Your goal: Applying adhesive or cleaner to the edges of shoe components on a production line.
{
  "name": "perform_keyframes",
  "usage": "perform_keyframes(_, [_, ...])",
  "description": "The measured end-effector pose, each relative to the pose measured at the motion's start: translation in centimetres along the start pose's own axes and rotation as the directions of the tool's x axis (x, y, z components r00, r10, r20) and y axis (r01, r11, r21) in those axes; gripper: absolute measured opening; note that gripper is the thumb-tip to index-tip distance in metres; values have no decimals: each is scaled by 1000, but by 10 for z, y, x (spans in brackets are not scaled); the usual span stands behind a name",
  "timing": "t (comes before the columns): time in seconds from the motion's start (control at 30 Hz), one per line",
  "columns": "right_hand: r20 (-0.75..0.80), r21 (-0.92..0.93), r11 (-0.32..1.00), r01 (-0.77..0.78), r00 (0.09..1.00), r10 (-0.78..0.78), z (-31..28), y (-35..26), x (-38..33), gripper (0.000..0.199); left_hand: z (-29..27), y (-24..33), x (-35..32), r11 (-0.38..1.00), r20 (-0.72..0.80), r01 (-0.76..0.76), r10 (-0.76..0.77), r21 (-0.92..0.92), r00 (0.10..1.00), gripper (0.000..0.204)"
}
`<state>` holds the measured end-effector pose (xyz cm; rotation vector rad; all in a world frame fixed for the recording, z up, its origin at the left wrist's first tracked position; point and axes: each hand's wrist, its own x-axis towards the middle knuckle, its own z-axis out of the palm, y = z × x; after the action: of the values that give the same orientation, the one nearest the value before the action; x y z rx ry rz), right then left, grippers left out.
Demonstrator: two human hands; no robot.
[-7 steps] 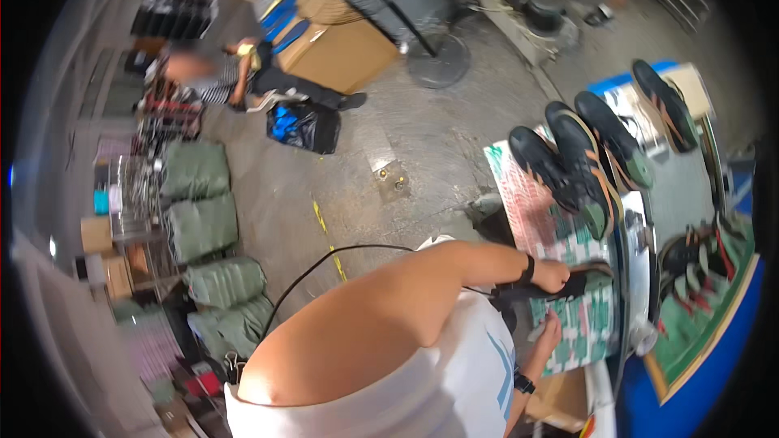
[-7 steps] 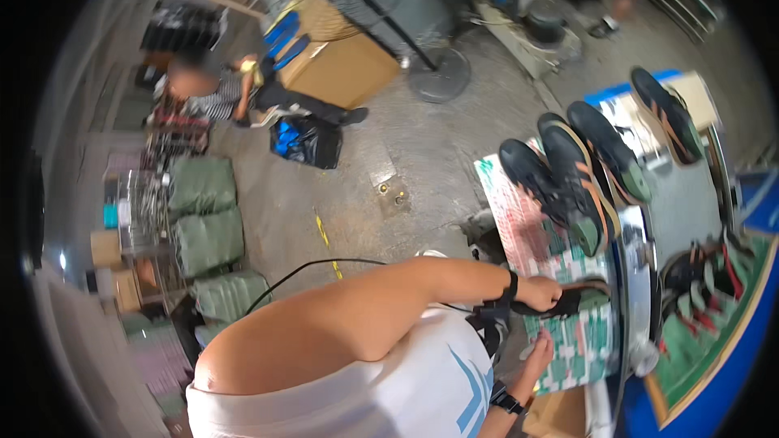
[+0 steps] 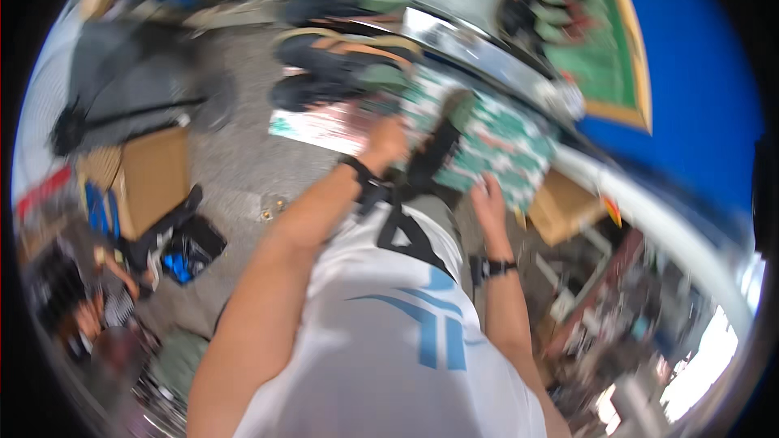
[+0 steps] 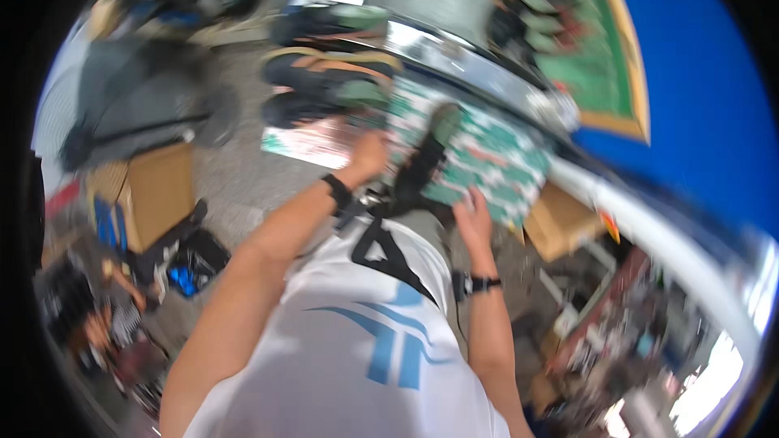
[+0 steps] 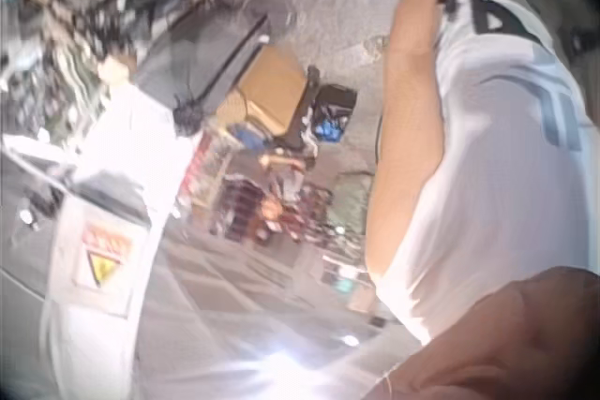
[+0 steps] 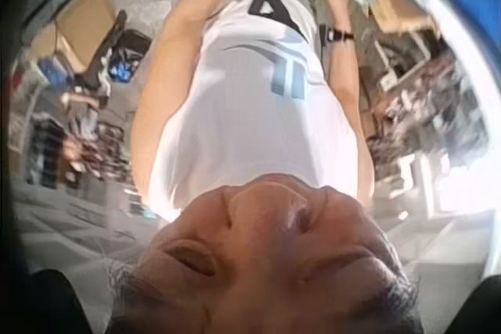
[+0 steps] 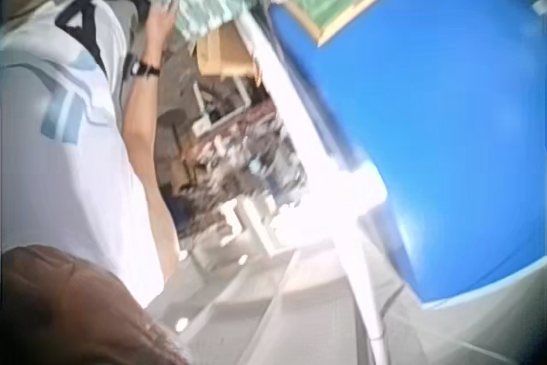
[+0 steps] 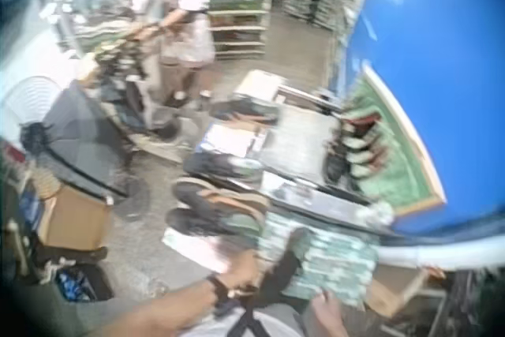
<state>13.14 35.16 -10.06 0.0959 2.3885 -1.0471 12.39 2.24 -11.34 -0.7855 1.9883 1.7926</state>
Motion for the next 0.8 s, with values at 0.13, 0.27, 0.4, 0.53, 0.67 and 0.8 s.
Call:
perform_keyframes(0.13, [-79,17,999,-35,996,36,4,-97,-32,83,6,-15,33,750,-50,-98,173,654,984,52])
perform_keyframes(0.27, [8,-135,957,256,966,-257,25,-105,-31,92,39,20,49,865,23,-143,151,480,988,77])
perform_keyframes(0.4, [16,-266,860,435,894,-447,41,-100,-4,95,60,28,90,946,5,-150,155,288,988,95])
perform_keyframes(0.53, [51,-389,768,510,844,-535,47,-93,3,92,58,32,95,905,170,-132,67,405,983,87])
perform_keyframes(0.67, [52,-31,914,404,914,-402,48,-91,4,88,58,57,91,819,177,-156,68,552,982,79])
perform_keyframes(0.8, [63,202,970,132,987,-148,72,-122,10,73,55,68,91,786,161,-171,93,594,983,81])
